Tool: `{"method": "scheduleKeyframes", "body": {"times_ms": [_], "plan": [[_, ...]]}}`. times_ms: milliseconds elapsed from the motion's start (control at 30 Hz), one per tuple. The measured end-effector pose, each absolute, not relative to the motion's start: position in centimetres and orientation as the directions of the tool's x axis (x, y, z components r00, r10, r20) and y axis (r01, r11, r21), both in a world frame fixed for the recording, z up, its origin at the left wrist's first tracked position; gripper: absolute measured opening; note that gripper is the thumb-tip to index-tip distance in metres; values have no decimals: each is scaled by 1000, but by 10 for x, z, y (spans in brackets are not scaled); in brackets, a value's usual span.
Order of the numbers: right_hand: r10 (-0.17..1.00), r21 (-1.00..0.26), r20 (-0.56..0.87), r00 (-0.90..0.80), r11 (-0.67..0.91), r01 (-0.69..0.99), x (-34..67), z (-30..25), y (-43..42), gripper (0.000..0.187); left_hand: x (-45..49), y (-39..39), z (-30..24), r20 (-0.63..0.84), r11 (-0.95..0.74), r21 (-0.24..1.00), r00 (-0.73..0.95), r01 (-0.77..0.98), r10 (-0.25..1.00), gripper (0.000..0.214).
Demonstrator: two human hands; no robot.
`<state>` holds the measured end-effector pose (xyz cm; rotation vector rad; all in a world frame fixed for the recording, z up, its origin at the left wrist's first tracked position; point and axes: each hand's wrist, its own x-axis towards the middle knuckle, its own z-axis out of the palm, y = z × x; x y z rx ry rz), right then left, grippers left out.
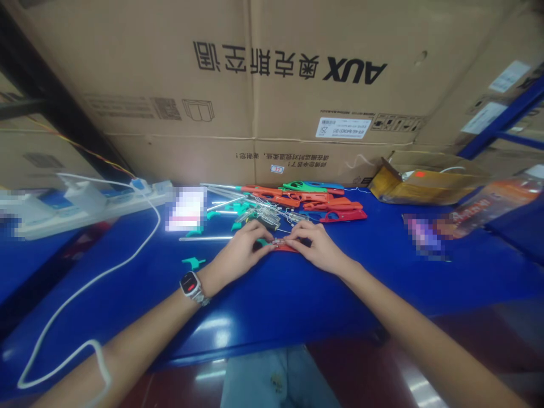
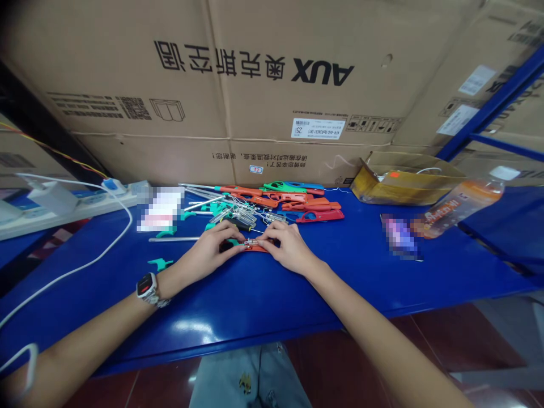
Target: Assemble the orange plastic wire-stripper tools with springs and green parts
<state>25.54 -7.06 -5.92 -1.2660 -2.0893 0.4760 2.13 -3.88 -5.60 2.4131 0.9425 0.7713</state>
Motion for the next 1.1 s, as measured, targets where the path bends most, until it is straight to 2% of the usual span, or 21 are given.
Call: {"method": "scheduleKeyframes", "body": {"times_ms": [100,167,233,367,433,567,733,867,1000,1100], "plan": [[882,-589,333,-334,472,656,255,-58,-71,13,22,-37,-59,350,-672,596,611,439,710,13],[882,-577,330,-336,471,667,255,-57,-71,14,21,-38,-57,381,-719,558,642,414,665,13],[882,-568,329,-337,470,676,254,-57,-72,13,18,-40,-53,405,-800,441,706,407,582,17],[884,-547,322,-340,466,695,254,-58,-72,12,14,-46,-45,332,-900,60,841,433,427,30],[884,-541,318,-343,466,700,254,-58,-73,12,14,-47,-44,300,-897,-14,857,442,418,30],[882,-537,323,-343,469,701,254,-57,-73,14,16,-48,-48,315,-888,19,840,459,441,32],[883,-545,322,-342,469,696,254,-62,-72,15,19,-51,-49,296,-890,-17,852,456,432,36],[900,-552,303,-315,435,712,253,-57,-75,12,20,-51,-49,322,-872,60,817,486,478,35],[898,-414,266,-350,435,800,239,-35,-72,19,18,-49,-50,351,-868,141,796,477,494,33],[882,-319,275,-383,460,828,220,-23,-66,21,16,-50,-50,354,-872,136,799,469,485,30]]}}
